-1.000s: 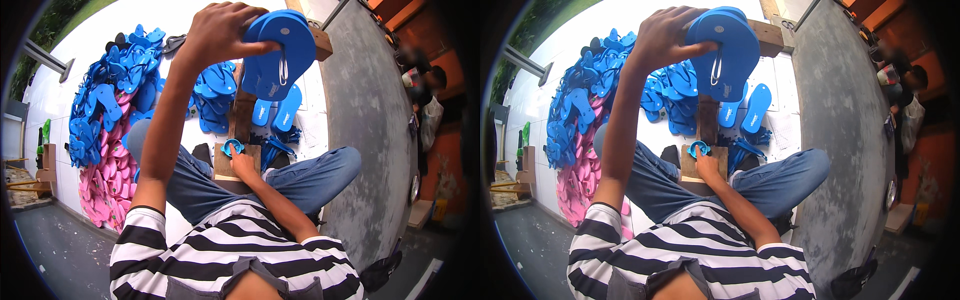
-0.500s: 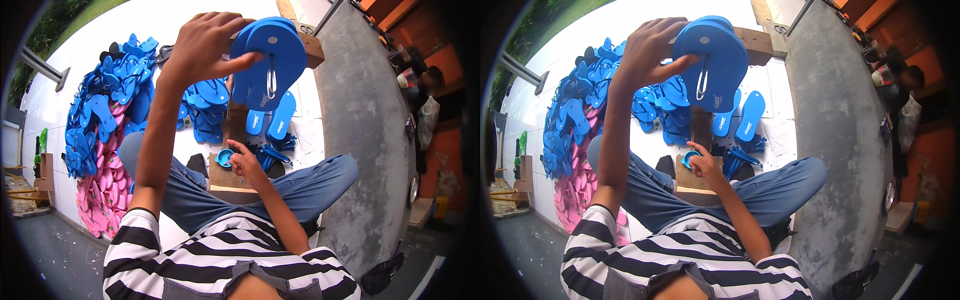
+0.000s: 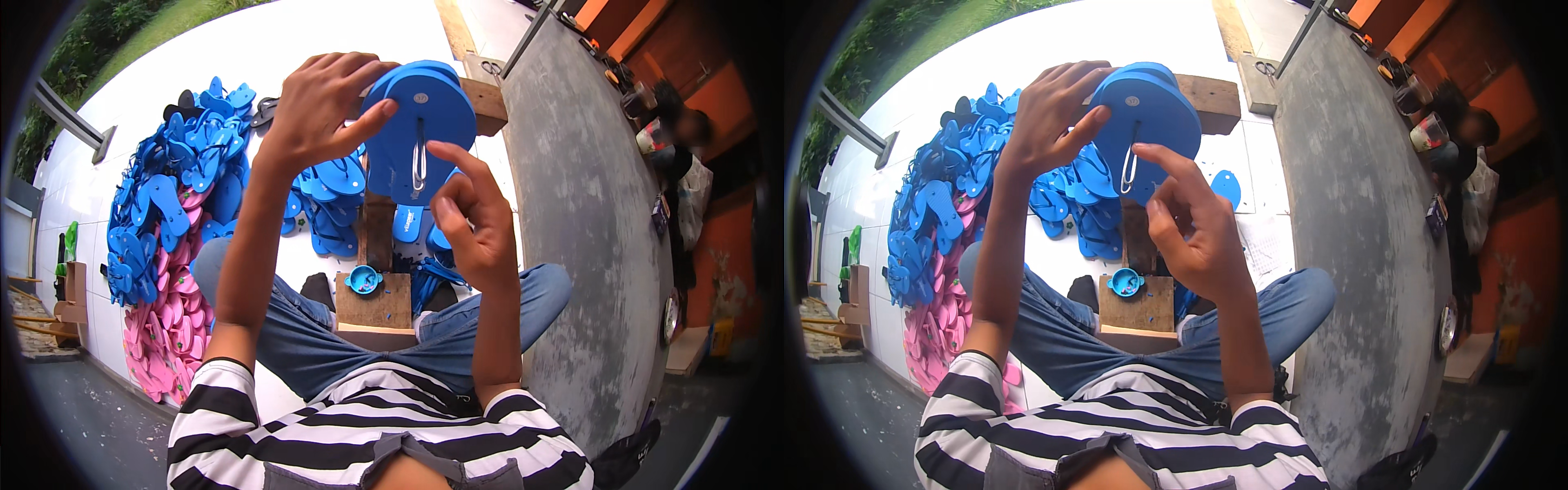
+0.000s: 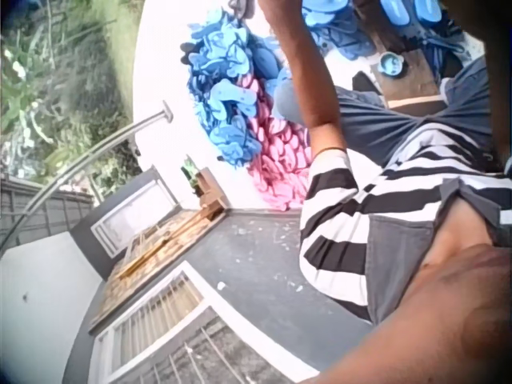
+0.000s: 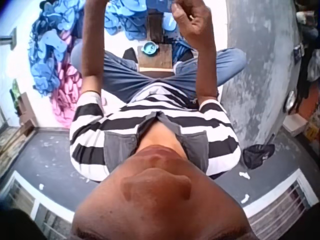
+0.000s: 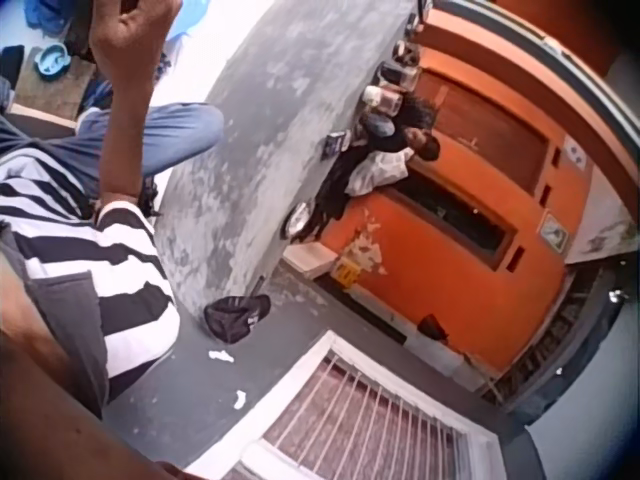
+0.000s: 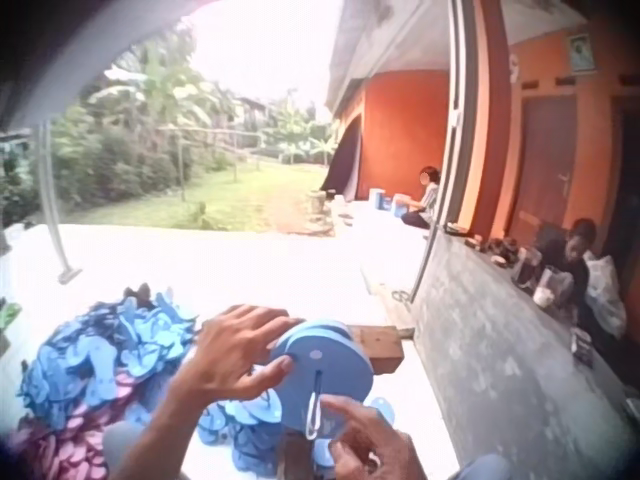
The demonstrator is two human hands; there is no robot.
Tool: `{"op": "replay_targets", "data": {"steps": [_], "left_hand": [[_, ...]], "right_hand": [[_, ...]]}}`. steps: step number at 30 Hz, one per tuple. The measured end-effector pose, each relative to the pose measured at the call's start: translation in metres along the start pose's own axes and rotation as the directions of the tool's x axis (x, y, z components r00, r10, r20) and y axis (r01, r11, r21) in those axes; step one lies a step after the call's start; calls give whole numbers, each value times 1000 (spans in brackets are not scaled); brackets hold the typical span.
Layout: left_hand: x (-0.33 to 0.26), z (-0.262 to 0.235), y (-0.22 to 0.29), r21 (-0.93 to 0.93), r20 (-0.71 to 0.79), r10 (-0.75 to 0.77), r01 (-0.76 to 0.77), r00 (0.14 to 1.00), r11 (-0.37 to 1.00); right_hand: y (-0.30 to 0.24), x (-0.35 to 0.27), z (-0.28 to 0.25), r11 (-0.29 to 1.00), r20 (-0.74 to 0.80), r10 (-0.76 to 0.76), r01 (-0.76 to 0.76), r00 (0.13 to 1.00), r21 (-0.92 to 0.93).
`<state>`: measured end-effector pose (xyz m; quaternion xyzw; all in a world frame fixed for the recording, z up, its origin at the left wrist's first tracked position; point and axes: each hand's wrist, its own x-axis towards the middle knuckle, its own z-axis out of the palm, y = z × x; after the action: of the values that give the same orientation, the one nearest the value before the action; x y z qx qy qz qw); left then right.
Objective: The person assembles flip-flops by pulling straps through holes in the blue soles using a metal tool and then stacks the finished pairs.
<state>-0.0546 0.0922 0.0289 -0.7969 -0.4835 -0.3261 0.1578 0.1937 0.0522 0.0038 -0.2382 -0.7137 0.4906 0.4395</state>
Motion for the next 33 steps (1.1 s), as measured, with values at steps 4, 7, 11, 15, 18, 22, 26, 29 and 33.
{"op": "replay_targets", "data": {"steps": [4,7,11,15,18,22,26,29,33], "left_hand": [[-1,1,0,-11,-2,-9,9,1000,1000],[0,0,2,4,-11,-2,2,1000,1000],[0,1,0,18,-25,-19,19,1000,1000],[1,4,2,-10,-101,-41,41,994,999],[3,6,4,-16,-113,-48,46,992,999],[0,4,5,-16,-124,-63,62,990,998],[4,2,8,-33,-112,-87,83,990,996],[3,2,6,-15,-114,-84,83,990,996],[2,2,12,29,-124,-102,107,987,994]], "right_hand": [[5,7,5,953,-17,-93,84,996,-292],[12,5,1,916,-11,-222,204,975,-346],[7,19,8,876,-63,-185,136,981,-462],[8,10,7,894,-42,-249,213,968,-394],[8,18,11,857,-105,-128,57,986,-512],[7,10,13,894,-66,-264,219,962,-392],[7,7,28,961,-214,-47,-14,976,-275],[24,6,34,967,-109,-177,152,978,-204],[28,-16,38,876,-156,42,39,987,480]]}}
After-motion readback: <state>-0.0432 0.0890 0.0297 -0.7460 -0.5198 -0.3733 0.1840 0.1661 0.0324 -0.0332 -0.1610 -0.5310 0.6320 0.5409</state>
